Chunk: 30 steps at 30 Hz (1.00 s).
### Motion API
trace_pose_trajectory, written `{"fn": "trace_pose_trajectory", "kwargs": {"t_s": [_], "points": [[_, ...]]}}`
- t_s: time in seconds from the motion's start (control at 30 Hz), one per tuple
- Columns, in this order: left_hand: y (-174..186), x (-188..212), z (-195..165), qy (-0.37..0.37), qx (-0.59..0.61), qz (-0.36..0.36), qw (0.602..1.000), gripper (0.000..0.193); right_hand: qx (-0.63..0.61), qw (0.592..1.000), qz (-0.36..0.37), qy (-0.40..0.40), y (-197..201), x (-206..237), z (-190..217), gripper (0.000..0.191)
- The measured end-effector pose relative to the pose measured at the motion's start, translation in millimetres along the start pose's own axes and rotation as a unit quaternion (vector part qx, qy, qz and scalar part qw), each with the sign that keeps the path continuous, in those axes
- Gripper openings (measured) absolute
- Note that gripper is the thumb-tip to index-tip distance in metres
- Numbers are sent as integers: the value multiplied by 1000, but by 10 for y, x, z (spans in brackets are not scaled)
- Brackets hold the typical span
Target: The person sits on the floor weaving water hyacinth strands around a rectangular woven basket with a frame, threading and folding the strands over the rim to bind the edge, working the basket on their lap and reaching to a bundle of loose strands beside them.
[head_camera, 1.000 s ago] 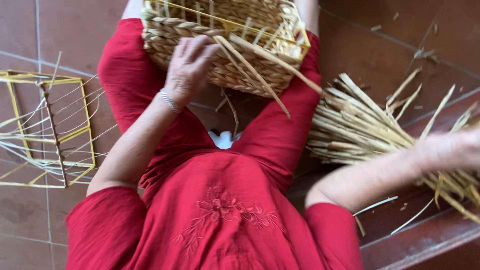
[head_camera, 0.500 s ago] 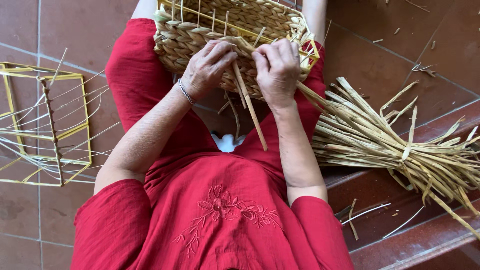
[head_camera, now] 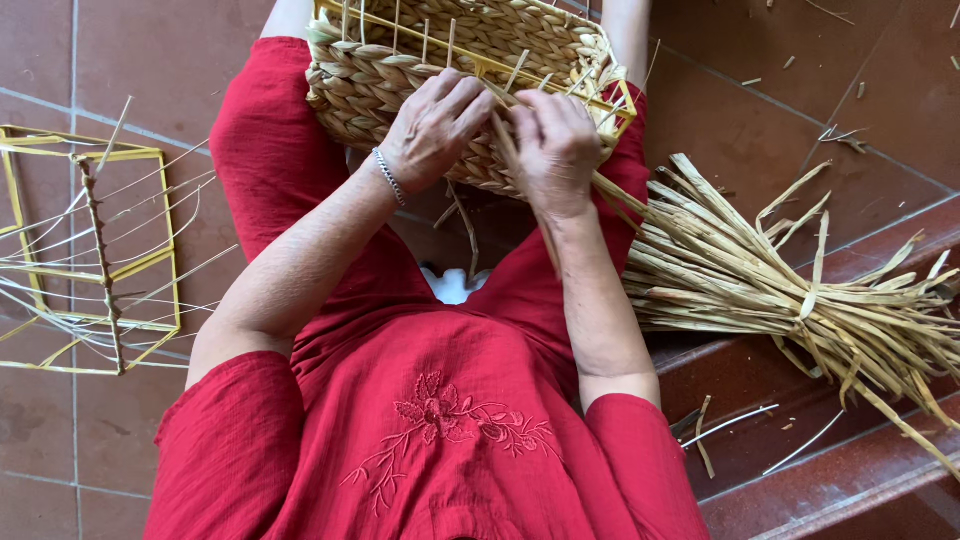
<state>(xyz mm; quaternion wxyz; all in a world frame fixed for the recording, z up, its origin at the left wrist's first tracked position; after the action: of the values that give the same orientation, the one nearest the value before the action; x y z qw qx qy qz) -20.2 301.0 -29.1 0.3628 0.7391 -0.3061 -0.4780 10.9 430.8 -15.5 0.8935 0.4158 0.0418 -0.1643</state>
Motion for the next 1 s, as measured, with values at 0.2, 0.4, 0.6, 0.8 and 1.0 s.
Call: {"fn": "trace_pose_trajectory", "kwargs": {"t_s": [0.2, 0.4, 0.6, 0.8, 1.0], "points": [[-175, -62, -23, 27, -4, 28, 999, 40, -27, 984, 143, -107, 232, 93, -170, 24], [-158, -108, 50, 71, 36, -8, 997, 31, 226, 969, -32, 97, 670, -94, 533, 15], [-45, -87, 308, 186, 142, -104, 967, 20, 139, 952, -188, 199, 913, 286, 927, 15], [7, -11, 404, 225, 203, -157, 940, 27, 178, 979, -82, 54, 114, -164, 167, 37], [-107, 48, 547, 267, 254, -175, 913, 22, 23, 994, -84, 69, -139, -56, -30, 13]]}}
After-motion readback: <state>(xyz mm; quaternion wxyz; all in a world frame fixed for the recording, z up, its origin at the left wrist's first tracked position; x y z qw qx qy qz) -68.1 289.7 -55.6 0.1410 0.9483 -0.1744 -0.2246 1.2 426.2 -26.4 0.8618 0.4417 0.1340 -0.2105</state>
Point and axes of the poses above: each hand's wrist, its own x-axis away from the middle knuckle, its own y-axis out of the back of the hand, z = x × y, the point moved 10 cm from there along -x, towards the middle knuckle, and after that the axes turned 10 degrees about -y, right-handed, at the moved point
